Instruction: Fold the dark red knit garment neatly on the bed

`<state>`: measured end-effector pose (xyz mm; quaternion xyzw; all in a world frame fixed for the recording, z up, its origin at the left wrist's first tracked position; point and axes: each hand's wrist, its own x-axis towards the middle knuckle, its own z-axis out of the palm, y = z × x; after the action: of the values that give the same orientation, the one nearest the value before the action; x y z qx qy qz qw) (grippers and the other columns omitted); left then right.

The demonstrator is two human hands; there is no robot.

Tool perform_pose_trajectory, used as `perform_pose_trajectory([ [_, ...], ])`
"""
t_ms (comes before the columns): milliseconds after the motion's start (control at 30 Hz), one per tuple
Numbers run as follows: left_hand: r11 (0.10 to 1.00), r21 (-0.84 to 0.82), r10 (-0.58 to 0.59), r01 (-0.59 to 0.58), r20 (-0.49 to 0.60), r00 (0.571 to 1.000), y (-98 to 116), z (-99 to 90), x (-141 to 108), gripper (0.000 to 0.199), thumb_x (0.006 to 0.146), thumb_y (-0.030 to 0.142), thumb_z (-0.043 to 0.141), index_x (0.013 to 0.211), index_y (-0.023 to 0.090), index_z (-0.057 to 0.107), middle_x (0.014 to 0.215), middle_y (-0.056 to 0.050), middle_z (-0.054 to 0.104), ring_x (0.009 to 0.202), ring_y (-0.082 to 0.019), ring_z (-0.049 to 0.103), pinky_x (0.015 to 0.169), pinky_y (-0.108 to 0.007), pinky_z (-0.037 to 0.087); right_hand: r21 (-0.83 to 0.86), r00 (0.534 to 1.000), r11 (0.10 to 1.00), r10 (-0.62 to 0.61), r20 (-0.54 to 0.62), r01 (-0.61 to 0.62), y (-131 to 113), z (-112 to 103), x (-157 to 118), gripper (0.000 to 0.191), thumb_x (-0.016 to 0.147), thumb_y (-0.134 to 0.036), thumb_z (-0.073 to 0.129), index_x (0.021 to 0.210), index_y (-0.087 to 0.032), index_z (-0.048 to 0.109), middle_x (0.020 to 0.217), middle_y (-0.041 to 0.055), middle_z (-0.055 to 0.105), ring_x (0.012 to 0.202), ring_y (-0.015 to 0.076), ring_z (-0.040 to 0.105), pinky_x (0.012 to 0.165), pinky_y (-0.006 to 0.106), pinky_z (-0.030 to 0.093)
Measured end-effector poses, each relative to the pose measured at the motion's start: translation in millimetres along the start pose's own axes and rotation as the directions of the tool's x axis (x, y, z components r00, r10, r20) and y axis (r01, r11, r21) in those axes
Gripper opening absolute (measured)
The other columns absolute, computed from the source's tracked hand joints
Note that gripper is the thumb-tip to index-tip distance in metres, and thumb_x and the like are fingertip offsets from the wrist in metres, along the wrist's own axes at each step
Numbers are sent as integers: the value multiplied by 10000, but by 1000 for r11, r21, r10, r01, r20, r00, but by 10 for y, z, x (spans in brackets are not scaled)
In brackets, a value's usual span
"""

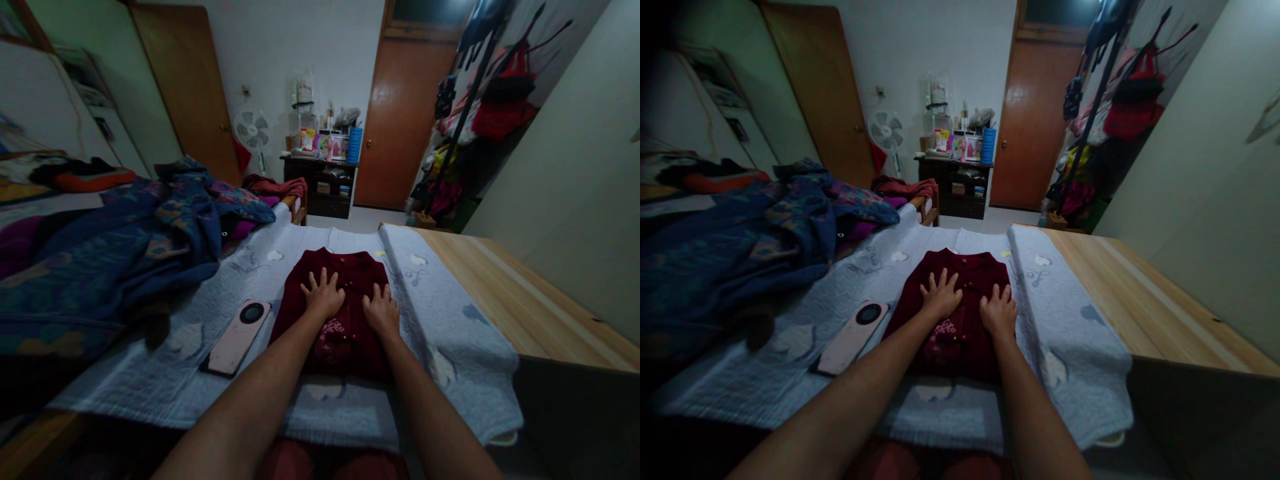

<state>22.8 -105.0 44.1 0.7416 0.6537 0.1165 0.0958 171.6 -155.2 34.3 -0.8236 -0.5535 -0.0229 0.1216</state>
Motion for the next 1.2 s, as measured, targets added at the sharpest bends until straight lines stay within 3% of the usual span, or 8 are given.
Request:
perform_pose_trajectory([
  [967, 1000, 17, -16, 16, 26, 1000, 21, -37, -21, 624, 853, 490, 354, 1453, 340, 271, 1580, -15, 109, 1410, -413, 46, 1061, -671, 124, 5, 1000, 1000, -5, 23, 5, 6, -4, -2, 587, 917, -440, 346, 1448, -191, 316, 1506, 182, 245, 1195, 325, 460, 958, 440, 329],
  [1200, 1000, -5, -3, 3, 15, 1000, 2, -15, -6, 622, 850, 501, 356, 1447, 339, 286, 1576, -25, 130, 1406, -423, 57, 1052, -686, 118, 9, 1000, 1000, 5, 9, -6, 1, -3, 8, 571, 910, -449, 370, 1423, -198, 367, 1489, 170, 288, 1188, 328, 471, 955, 434, 345],
])
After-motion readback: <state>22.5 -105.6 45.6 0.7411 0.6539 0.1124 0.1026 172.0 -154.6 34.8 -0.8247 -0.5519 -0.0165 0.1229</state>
